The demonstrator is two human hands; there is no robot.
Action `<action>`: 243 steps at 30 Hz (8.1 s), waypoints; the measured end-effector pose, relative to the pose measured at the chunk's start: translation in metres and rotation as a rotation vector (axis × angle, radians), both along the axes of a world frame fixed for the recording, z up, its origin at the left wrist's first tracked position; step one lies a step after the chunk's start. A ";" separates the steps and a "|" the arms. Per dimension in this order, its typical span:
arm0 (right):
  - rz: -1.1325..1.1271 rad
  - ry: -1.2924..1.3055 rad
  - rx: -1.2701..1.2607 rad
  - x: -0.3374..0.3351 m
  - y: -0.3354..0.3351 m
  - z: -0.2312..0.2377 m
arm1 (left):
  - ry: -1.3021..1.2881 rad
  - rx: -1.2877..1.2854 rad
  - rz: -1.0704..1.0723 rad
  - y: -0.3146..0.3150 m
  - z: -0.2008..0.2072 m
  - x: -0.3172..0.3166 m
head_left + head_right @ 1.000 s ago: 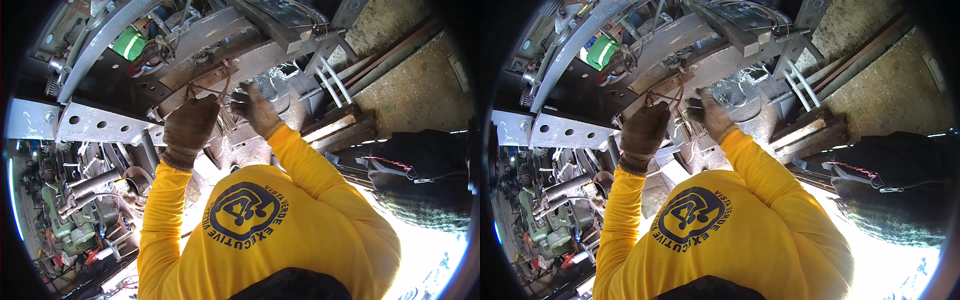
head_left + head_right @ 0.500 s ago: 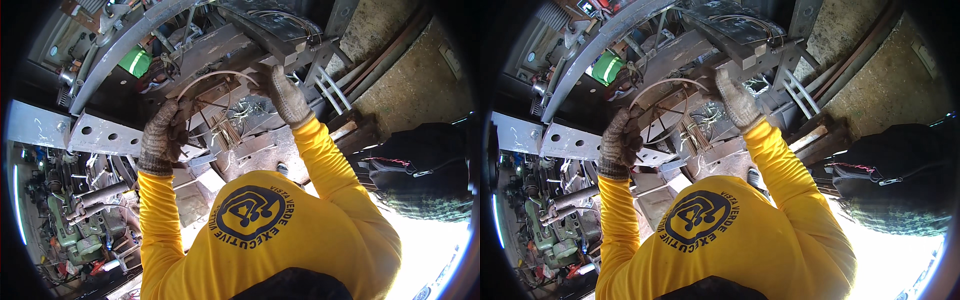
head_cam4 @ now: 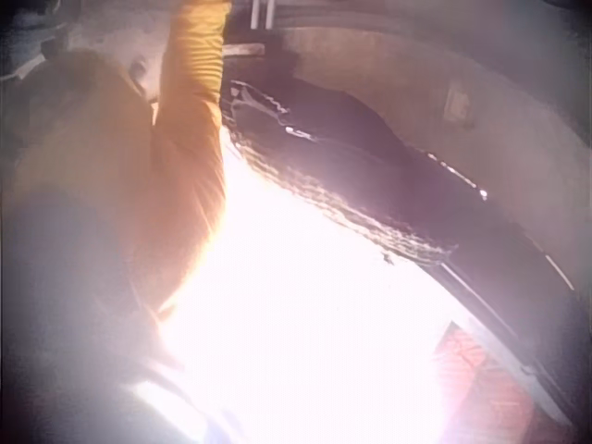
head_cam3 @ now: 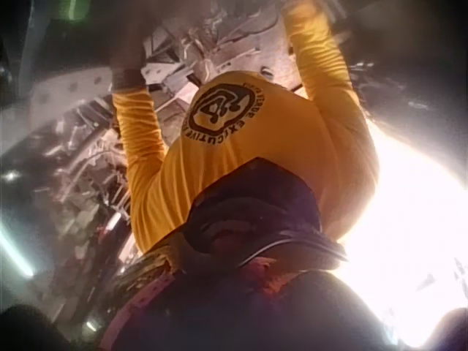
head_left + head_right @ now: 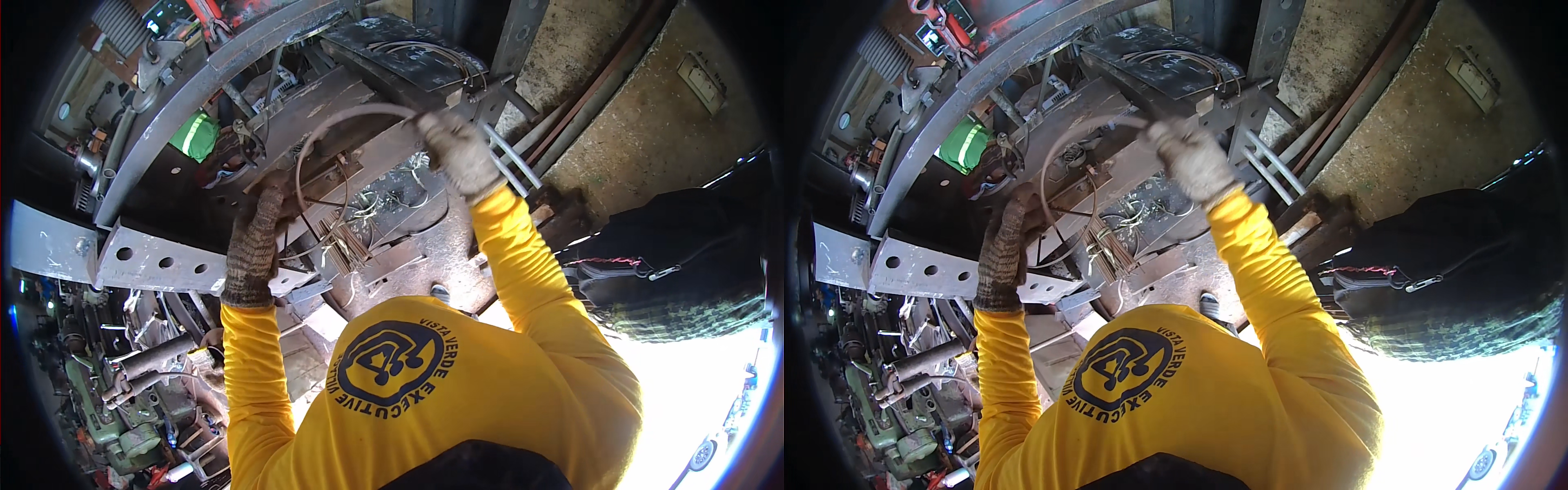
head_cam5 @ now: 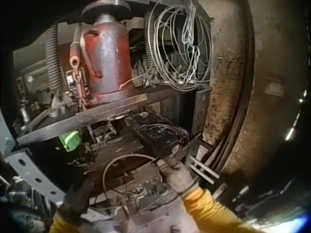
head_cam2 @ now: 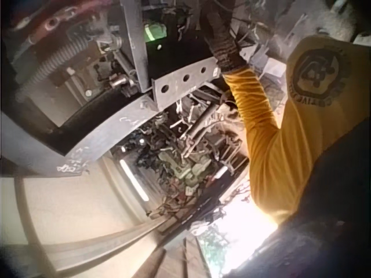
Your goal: The person, wearing gloves, works with thin wires and a metal frame inside a large piece of industrial machinery, threading and securing the wires around a central rod.
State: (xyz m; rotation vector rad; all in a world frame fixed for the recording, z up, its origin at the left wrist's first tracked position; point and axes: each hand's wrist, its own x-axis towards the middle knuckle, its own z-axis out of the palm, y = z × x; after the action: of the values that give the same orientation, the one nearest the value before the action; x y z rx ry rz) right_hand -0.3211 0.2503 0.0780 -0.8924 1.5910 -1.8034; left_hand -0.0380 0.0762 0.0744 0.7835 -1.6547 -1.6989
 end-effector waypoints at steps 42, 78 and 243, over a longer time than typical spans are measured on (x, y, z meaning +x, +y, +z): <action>-0.816 0.958 0.989 -0.188 -0.086 -0.021 | -0.755 -1.139 0.224 -0.050 -0.059 0.011; 0.961 0.345 0.861 0.192 -0.104 -0.537 | -1.378 -1.753 -0.177 -0.089 -0.055 0.093; 0.251 -0.108 0.650 0.092 0.043 -0.049 | -0.673 -0.831 0.247 -0.066 -0.062 0.030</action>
State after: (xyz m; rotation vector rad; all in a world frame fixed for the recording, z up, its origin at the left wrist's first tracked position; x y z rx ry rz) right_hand -0.2294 0.2932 0.0286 -0.6327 1.7431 -1.0361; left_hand -0.0079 0.0098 0.0125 1.1064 -2.3197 -0.4601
